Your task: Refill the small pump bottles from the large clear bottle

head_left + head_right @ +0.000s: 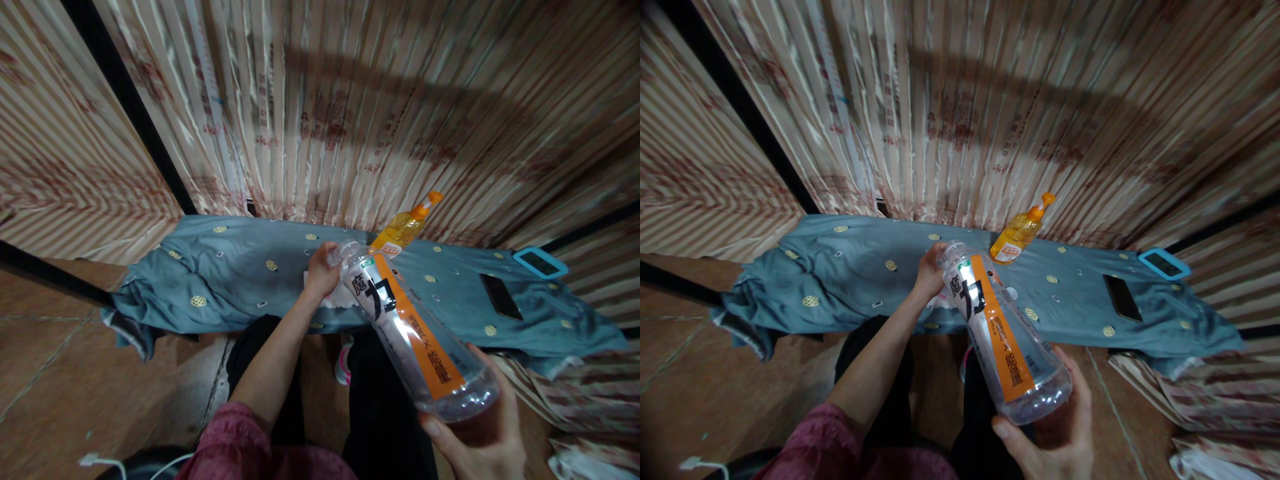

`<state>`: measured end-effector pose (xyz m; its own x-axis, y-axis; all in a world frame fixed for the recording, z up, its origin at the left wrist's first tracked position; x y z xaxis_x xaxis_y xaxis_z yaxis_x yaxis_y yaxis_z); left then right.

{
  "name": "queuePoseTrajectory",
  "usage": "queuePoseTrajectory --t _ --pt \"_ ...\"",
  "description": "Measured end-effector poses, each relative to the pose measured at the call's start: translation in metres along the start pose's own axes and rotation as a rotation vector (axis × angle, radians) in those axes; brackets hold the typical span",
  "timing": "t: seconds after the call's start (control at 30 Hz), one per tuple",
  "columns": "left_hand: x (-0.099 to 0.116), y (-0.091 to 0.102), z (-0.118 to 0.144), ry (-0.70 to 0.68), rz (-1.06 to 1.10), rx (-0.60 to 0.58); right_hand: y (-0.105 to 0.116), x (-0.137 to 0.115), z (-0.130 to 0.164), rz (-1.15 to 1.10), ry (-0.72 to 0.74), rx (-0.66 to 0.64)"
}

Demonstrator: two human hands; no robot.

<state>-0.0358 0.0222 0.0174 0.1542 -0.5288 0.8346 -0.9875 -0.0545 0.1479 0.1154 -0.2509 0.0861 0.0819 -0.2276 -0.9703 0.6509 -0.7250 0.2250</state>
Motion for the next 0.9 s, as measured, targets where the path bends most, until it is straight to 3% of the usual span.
queuePoseTrajectory --t 0.9 --pt "-0.0001 0.0005 0.0006 0.004 0.023 0.012 -0.0002 -0.0026 -0.0007 -0.030 0.041 0.005"
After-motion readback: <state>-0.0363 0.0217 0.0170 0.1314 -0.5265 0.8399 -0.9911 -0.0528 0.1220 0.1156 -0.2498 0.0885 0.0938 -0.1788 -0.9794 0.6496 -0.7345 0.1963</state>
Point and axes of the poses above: each hand's wrist, its own z-axis away from the middle knuckle, its own y-axis out of the back of the hand, x = y × z, the point moved 5 cm from there along -z, towards the middle knuckle, and after that the axes turned 10 degrees about -y, right-handed, at the moved point
